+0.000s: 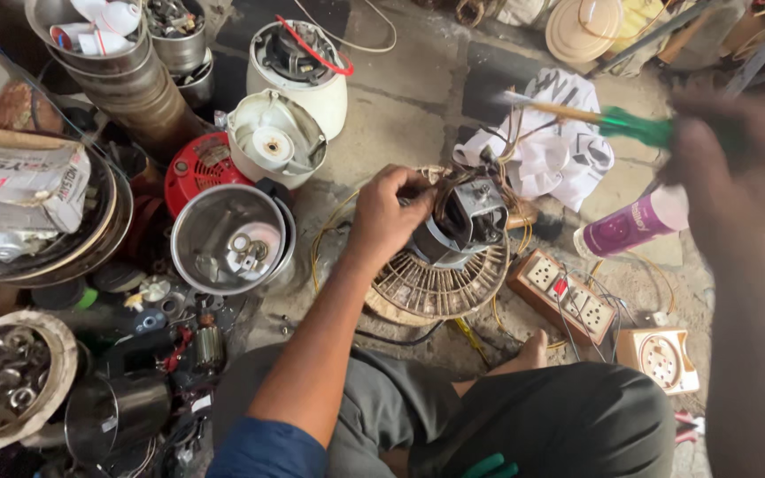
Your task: The person disassembles an electrical motor from a fan using a screwdriver and pliers to separate the wire connections and remove the motor housing from the base.
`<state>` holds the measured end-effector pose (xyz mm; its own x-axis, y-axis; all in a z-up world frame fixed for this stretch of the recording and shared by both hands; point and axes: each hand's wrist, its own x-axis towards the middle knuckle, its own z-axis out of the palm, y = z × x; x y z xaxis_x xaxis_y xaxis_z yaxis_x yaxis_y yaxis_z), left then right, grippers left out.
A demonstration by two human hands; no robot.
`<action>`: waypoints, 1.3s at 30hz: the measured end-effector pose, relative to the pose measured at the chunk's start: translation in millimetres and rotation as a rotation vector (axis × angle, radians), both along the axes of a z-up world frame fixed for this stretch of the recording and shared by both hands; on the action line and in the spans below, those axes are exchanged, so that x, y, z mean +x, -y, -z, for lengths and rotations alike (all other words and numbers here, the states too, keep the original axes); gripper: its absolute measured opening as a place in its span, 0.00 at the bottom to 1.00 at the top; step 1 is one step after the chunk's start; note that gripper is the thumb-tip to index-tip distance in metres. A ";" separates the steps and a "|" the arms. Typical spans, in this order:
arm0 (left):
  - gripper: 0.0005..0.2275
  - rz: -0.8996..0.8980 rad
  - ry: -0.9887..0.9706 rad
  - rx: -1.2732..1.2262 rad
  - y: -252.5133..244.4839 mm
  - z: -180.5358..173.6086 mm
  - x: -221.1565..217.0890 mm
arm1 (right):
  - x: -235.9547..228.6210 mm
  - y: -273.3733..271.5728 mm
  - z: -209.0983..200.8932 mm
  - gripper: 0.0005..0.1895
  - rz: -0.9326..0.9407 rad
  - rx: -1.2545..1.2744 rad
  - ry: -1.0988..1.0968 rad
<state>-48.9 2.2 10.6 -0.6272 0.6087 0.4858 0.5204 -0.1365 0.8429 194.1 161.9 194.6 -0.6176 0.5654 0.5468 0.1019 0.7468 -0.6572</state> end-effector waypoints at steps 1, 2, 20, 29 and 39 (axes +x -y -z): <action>0.07 0.020 0.066 0.002 0.3 -2.0 -2.0 | 24.0 -5.3 26.9 0.12 0.088 -0.106 -0.007; 0.07 0.039 0.133 0.004 2.5 -4.7 -3.9 | 49.3 -8.5 57.7 0.17 0.175 -0.212 -0.013; 0.15 -0.114 0.014 -1.466 26.3 227.7 -47.4 | 81.5 42.3 274.3 0.25 0.258 -1.225 0.274; 0.13 -0.280 -0.281 -1.268 65.4 77.5 7.8 | 72.8 48.0 285.9 0.25 0.195 -0.623 0.922; 0.47 0.094 -0.132 -0.284 4.3 8.8 46.2 | 75.3 46.7 336.0 0.35 0.198 -0.390 1.080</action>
